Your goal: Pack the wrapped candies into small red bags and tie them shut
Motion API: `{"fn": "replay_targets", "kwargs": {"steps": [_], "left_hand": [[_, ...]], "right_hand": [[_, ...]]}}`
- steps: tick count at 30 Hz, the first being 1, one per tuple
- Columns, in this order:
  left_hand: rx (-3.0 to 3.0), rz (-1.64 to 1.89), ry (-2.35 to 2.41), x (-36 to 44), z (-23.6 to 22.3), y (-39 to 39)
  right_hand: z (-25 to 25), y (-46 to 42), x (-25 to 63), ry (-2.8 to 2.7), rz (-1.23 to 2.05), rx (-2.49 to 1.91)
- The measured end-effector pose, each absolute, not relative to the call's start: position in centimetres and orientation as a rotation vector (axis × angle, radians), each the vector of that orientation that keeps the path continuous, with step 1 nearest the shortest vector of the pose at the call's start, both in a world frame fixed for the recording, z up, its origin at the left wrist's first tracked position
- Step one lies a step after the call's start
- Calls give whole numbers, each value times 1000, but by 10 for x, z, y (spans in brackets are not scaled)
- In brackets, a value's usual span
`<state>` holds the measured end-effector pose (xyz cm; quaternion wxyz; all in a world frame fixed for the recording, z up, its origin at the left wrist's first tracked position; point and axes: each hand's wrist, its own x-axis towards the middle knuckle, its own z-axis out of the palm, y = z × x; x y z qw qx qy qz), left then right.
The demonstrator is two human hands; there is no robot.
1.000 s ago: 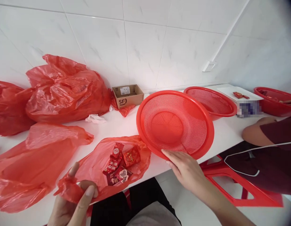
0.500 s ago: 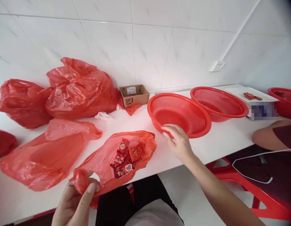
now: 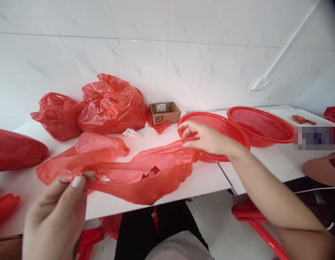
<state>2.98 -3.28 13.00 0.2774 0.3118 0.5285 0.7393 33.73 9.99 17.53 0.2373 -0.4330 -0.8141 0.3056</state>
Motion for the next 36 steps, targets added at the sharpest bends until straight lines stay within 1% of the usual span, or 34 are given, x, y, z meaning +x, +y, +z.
{"fn": "replay_targets", "kwargs": {"steps": [2, 5, 7, 9, 11, 13, 16, 20, 23, 27, 29, 32, 36], "left_hand": [[896, 2103, 1201, 29, 151, -16], [1009, 2076, 1023, 31, 173, 4], [1085, 2058, 955, 34, 183, 13], [1140, 2107, 910, 38, 191, 17], [1159, 2130, 839, 41, 196, 21], [1179, 2044, 768, 44, 197, 25], [1289, 1826, 765, 46, 194, 30], [1454, 1577, 998, 48, 193, 39], [1563, 1304, 1192, 55, 198, 50], [1647, 938, 1190, 67, 205, 62], [1583, 892, 1183, 69, 204, 65], [1434, 926, 1180, 63, 198, 68], [1365, 926, 1159, 57, 189, 69]], "right_hand": [[216, 108, 340, -2262, 828, -1084], [261, 121, 340, -2356, 792, -1050], [277, 130, 337, -2311, 703, -1025], [283, 138, 332, -2241, 669, -942], [282, 145, 325, -2287, 740, -856], [282, 151, 320, -2370, 826, -789], [287, 157, 318, -2304, 864, -660], [291, 153, 308, -2339, 784, -615], [284, 135, 279, -2456, 807, -462], [271, 109, 232, -2580, 789, -297], [264, 107, 220, -2501, 770, -303], [248, 119, 222, -2354, 836, -388], [218, 136, 241, -2425, 905, -531]]}}
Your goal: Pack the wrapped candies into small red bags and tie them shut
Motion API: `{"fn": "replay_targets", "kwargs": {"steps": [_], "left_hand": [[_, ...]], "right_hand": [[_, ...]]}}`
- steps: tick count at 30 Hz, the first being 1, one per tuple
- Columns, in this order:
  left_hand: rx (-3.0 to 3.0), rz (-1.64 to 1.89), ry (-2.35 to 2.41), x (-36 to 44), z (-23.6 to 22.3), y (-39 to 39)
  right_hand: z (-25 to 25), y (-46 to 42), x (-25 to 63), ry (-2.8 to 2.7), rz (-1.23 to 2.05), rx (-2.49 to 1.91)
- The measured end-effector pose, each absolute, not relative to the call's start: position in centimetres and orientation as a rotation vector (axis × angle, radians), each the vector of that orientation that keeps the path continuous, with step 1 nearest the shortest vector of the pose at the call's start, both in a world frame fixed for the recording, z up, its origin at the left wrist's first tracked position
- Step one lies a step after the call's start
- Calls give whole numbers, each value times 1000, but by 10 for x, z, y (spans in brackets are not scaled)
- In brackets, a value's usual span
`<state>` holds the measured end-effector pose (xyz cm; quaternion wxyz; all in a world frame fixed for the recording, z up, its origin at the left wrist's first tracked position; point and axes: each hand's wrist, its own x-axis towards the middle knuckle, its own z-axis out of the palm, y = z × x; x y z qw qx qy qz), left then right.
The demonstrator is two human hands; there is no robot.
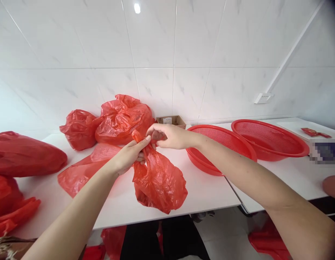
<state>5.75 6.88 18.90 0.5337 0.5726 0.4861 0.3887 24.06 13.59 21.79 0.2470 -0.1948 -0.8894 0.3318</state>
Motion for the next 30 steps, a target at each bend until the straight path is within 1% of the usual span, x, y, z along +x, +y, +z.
{"fn": "replay_targets", "kwargs": {"steps": [4, 9, 11, 14, 17, 19, 22, 25, 30], "left_hand": [[1393, 917, 1083, 56, 184, 70], [1513, 869, 1019, 44, 186, 71], [1716, 805, 1118, 41, 186, 70], [2122, 743, 1399, 44, 181, 68], [2265, 898, 1640, 49, 170, 68], [2309, 1038, 1739, 48, 162, 69], [2409, 1196, 1730, 42, 151, 74], [2510, 1200, 1673, 32, 139, 72], [2534, 1065, 1685, 25, 116, 42]], "right_hand": [[207, 120, 251, -2229, 916, -552], [209, 91, 247, -2127, 1296, -295], [199, 97, 241, -2054, 1228, -322], [171, 118, 228, -1981, 1094, -492], [143, 133, 218, -2010, 1124, -616], [133, 134, 215, -2000, 1174, -618], [134, 131, 216, -2020, 1237, -534], [141, 137, 224, -2082, 1149, -530], [141, 176, 243, -1885, 1122, -897]]}}
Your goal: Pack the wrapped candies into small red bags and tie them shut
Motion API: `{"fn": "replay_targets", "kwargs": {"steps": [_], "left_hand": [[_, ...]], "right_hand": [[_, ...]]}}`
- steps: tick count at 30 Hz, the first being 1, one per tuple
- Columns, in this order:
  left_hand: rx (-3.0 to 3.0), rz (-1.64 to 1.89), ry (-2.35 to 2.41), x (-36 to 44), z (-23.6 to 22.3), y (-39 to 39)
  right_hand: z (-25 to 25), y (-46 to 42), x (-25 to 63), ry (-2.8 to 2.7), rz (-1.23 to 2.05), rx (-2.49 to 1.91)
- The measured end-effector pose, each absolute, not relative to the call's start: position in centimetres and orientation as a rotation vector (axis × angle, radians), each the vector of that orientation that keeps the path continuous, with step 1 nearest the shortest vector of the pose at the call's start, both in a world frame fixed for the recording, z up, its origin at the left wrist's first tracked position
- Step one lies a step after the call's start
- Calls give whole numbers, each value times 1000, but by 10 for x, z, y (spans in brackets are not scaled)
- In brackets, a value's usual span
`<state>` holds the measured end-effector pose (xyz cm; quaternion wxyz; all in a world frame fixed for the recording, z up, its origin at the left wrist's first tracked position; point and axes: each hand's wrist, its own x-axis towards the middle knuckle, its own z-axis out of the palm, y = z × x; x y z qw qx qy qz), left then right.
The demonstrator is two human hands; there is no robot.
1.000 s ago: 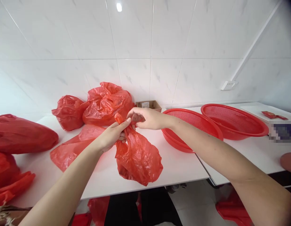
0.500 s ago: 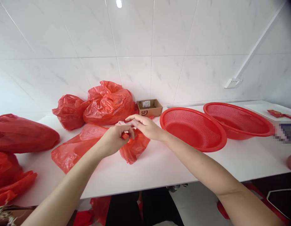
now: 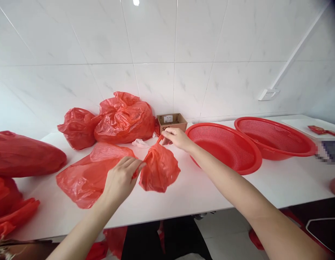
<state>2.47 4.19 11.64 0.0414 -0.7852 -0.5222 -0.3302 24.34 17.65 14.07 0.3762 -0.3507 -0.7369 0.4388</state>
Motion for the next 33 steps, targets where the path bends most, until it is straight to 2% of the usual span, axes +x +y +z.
{"fn": "replay_targets", "kwargs": {"steps": [2, 4, 8, 10, 12, 17, 22, 28, 33], "left_hand": [[-2481, -1054, -1630, 26, 111, 29], [-2561, -1253, -1754, 29, 111, 25], [-2452, -2278, -1980, 39, 117, 42], [-2340, -2585, -1943, 46, 118, 55], [-2305, -2590, -1943, 55, 115, 64], [-2091, -2508, -1967, 78, 99, 69], [-2070, -2377, -1922, 95, 59, 59], [-2255, -2165, -1910, 86, 16, 33], [-2044, -2094, -2236, 73, 7, 40]], "right_hand": [[136, 187, 247, -1817, 1093, -978], [134, 186, 246, -1806, 1080, -987], [141, 161, 231, -1854, 970, -882], [146, 148, 222, -1865, 853, -785], [144, 138, 213, -1843, 839, -710], [109, 114, 186, -1670, 1059, -721], [70, 101, 172, -1328, 1151, -796], [48, 103, 199, -1230, 1509, -680], [32, 95, 224, -1051, 1604, -696]]}}
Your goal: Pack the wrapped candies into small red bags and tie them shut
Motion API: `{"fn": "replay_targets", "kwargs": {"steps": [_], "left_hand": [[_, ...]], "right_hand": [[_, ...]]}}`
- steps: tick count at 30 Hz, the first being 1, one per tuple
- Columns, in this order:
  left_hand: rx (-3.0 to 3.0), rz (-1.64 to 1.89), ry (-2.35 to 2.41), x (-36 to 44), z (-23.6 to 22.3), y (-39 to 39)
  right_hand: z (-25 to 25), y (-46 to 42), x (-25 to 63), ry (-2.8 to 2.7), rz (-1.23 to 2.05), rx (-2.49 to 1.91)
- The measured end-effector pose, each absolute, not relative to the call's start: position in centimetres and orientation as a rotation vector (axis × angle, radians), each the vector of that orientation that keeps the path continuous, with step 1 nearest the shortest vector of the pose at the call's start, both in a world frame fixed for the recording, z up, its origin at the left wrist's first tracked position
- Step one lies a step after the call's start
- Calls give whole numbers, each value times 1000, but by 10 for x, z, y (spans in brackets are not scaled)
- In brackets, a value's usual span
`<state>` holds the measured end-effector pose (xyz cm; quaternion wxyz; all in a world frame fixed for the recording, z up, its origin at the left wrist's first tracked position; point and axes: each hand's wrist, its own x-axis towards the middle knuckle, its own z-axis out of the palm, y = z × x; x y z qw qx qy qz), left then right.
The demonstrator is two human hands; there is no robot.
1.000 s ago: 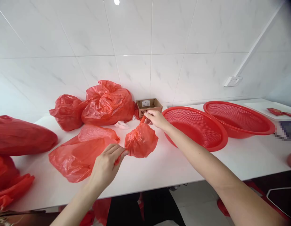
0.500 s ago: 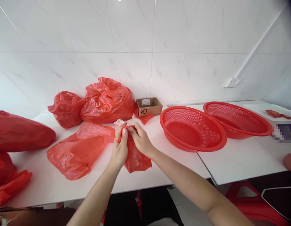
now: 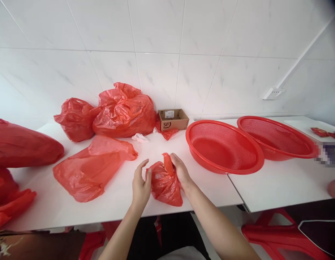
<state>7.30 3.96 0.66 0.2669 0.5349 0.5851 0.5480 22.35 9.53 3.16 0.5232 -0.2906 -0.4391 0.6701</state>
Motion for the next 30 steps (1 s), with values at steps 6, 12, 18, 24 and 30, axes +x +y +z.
{"fn": "replay_targets", "kwargs": {"steps": [6, 12, 18, 24, 30], "left_hand": [[1269, 1252, 1487, 71, 7, 36], [1165, 1485, 1404, 72, 53, 15], [1137, 1667, 1623, 60, 56, 22], [1365, 1665, 1691, 60, 41, 14], [1534, 1464, 1278, 95, 37, 12]], "right_hand": [[28, 93, 230, -909, 1634, -685], [38, 84, 236, -995, 1588, -609], [54, 86, 235, -1020, 1543, -610], [65, 86, 218, -998, 1518, -577], [75, 79, 203, -987, 1481, -505]]}}
